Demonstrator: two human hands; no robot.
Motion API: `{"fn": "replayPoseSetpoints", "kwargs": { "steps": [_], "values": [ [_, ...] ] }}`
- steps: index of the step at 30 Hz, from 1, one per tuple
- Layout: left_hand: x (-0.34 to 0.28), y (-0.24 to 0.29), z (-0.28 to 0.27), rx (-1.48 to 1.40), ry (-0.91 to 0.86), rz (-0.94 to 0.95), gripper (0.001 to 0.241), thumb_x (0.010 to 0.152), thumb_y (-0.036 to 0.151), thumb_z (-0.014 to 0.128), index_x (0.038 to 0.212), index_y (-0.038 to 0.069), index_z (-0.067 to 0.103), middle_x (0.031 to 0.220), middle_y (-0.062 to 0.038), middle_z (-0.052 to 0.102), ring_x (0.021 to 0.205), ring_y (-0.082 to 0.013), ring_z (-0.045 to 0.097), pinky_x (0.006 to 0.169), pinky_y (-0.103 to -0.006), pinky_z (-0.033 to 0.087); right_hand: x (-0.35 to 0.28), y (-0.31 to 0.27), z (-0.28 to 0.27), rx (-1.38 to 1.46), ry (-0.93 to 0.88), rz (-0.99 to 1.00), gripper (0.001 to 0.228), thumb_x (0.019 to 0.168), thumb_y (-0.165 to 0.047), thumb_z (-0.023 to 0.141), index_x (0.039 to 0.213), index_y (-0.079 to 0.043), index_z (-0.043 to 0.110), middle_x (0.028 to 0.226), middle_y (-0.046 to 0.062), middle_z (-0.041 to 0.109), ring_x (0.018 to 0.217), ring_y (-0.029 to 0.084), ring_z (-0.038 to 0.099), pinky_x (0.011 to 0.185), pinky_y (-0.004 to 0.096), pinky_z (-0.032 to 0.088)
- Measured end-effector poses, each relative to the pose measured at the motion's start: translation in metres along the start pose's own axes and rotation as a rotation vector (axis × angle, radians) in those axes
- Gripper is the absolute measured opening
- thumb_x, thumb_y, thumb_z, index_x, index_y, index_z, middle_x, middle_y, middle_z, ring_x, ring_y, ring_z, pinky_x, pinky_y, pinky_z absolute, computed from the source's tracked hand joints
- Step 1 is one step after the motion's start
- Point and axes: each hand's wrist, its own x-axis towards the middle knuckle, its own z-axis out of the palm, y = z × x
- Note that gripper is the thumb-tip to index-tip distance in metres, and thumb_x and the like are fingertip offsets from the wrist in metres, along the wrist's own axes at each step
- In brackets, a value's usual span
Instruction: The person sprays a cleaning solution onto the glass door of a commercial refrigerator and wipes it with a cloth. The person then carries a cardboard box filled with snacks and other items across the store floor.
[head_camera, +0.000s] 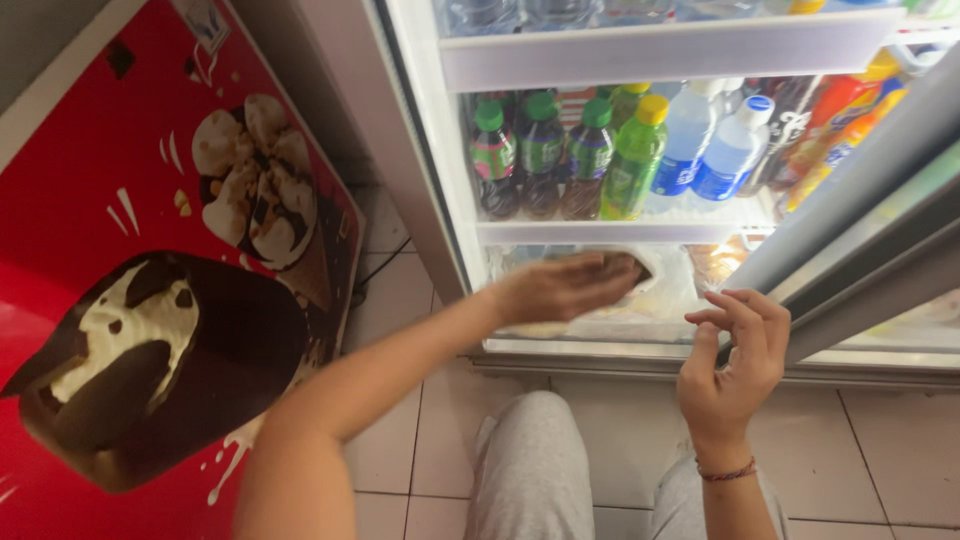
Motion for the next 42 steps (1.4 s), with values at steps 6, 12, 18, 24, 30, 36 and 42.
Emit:
{"fn": "replayPoseSetpoints", "kwargs": {
  "steps": [6, 12, 18, 24, 30, 36, 42],
  "values": [
    [0.0, -0.086, -0.029, 0.219, 0.07, -0.433, 0.046, 0.115, 0.015, 0.048, 0.161, 0.011, 0.044, 0.167, -0.007, 0.035, 0.161, -0.0282, 0.027, 0.133, -0.0507, 0.002, -0.02, 0.007, 0.033, -0.118, -0.052, 0.001, 0.027, 0.095, 0.014, 0.057, 0.119, 0.003, 0.064, 0.124, 0.016, 0.058, 0.096, 0.023, 0.068, 0.091, 0.033, 0.056],
    [-0.039, 0.005, 0.019, 0.005, 0.048, -0.465, 0.042, 0.119, 0.021, 0.051, 0.161, 0.017, 0.047, 0.172, -0.004, 0.034, 0.158, -0.0268, 0.032, 0.133, -0.0473, 0.015, -0.043, 0.022, 0.054, -0.111, -0.128, 0.093, 0.027, 0.093, 0.011, 0.057, 0.117, 0.002, 0.065, 0.122, 0.016, 0.058, 0.089, 0.019, 0.069, 0.088, 0.031, 0.053],
    [-0.123, 0.152, 0.064, -0.121, -0.143, -0.216, 0.053, 0.104, 0.025, 0.053, 0.157, 0.021, 0.053, 0.166, 0.006, 0.038, 0.154, -0.0094, 0.033, 0.13, -0.0332, 0.022, -0.072, 0.04, 0.068, -0.049, -0.151, 0.205, 0.027, 0.093, 0.009, 0.058, 0.117, -0.001, 0.066, 0.123, 0.017, 0.059, 0.092, 0.018, 0.068, 0.089, 0.03, 0.053],
    [-0.125, 0.094, 0.036, -0.194, -0.081, -0.274, 0.049, 0.111, 0.022, 0.058, 0.159, 0.019, 0.051, 0.166, 0.003, 0.041, 0.152, -0.0107, 0.039, 0.13, -0.0358, 0.025, -0.1, 0.043, 0.103, -0.096, -0.232, 0.108, 0.025, 0.094, 0.008, 0.063, 0.117, 0.0, 0.068, 0.117, 0.01, 0.065, 0.101, 0.023, 0.069, 0.096, 0.034, 0.053],
    [-0.119, -0.028, -0.025, 0.212, 0.014, -0.55, 0.043, 0.116, 0.02, 0.056, 0.159, 0.021, 0.05, 0.171, -0.001, 0.033, 0.157, -0.0383, 0.03, 0.129, -0.058, 0.015, -0.112, 0.037, 0.129, 0.074, -0.265, 0.283, 0.025, 0.092, 0.007, 0.059, 0.115, 0.0, 0.067, 0.123, 0.014, 0.06, 0.087, 0.016, 0.072, 0.085, 0.029, 0.057],
    [-0.162, 0.068, 0.01, -0.001, -0.014, -0.668, 0.04, 0.114, 0.03, 0.062, 0.154, 0.031, 0.059, 0.163, 0.007, 0.044, 0.157, -0.031, 0.025, 0.132, -0.0555, 0.012, -0.124, 0.048, 0.126, 0.024, -0.328, 0.288, 0.026, 0.092, 0.009, 0.061, 0.115, 0.001, 0.066, 0.122, 0.014, 0.059, 0.086, 0.017, 0.072, 0.083, 0.029, 0.056],
    [-0.234, 0.216, 0.079, -0.123, -0.177, -0.525, 0.046, 0.109, 0.025, 0.054, 0.155, 0.028, 0.058, 0.165, 0.007, 0.043, 0.156, -0.0167, 0.026, 0.13, -0.0443, 0.008, -0.146, 0.069, 0.109, -0.013, -0.343, 0.336, 0.025, 0.092, 0.009, 0.06, 0.115, 0.001, 0.066, 0.121, 0.013, 0.059, 0.086, 0.016, 0.07, 0.081, 0.028, 0.058]
  ]
}}
